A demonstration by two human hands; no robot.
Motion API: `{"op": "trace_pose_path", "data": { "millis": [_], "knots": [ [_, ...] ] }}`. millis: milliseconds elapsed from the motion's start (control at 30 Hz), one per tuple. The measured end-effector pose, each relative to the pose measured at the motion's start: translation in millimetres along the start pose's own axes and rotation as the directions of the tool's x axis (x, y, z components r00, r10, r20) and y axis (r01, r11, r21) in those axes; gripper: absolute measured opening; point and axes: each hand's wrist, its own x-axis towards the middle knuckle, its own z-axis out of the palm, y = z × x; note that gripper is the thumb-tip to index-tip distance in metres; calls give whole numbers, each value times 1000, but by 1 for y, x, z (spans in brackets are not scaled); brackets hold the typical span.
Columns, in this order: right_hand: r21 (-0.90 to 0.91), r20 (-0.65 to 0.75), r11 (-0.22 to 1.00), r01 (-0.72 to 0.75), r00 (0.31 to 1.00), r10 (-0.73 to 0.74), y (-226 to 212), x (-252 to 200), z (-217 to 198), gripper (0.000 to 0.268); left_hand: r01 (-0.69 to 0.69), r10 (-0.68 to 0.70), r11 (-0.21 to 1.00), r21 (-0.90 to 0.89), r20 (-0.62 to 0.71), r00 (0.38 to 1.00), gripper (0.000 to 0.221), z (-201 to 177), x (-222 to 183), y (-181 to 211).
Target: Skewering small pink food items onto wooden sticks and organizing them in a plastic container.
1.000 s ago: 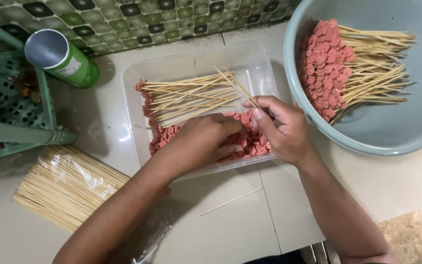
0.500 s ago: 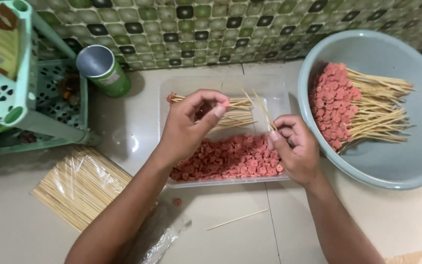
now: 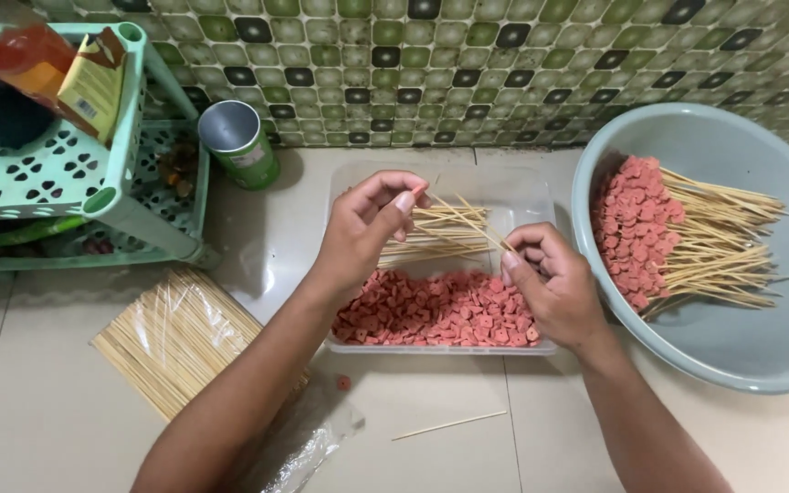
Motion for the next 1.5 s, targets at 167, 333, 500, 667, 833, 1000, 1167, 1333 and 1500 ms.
{"op": "trace_pose_path", "data": {
  "millis": [167,333,500,667,833,1000,1167,1333,1500],
  "knots": [
    [-28,-2,1000,-11,1000,11,0,1,2,13,-5,5,1000,-3,-6,1000,34,1,0,-3],
    [-41,-19,999,-15,1000,14,1,-1,2,13,4,-4,1000,7,12,1000,37,1,1,-2],
    [-63,-32,998,3,999,-5,0,-1,3,11,2,-3,1000,24,41,999,35,1,3,1],
    [-68,-41,998,0,999,-2,-3,-1,5,11,-5,3,999,33,47,999,35,1,1,2],
    [-72,-48,997,6,999,-9,-3,-1,6,11,-24,23,999,29,52,998,34,3,1,5],
    [-91,-47,996,15,999,-19,0,-1,4,11,-33,31,999,36,55,998,31,4,2,6],
    [-96,-53,995,16,998,-21,1,-1,5,11,-43,40,998,52,57,998,29,4,2,5],
    [-86,-50,996,14,999,-19,-1,0,5,11,-50,46,996,68,68,997,28,5,1,8],
    [-92,-57,996,20,998,-25,0,-1,6,10,-50,42,994,93,87,995,28,4,0,9]
  ]
}}
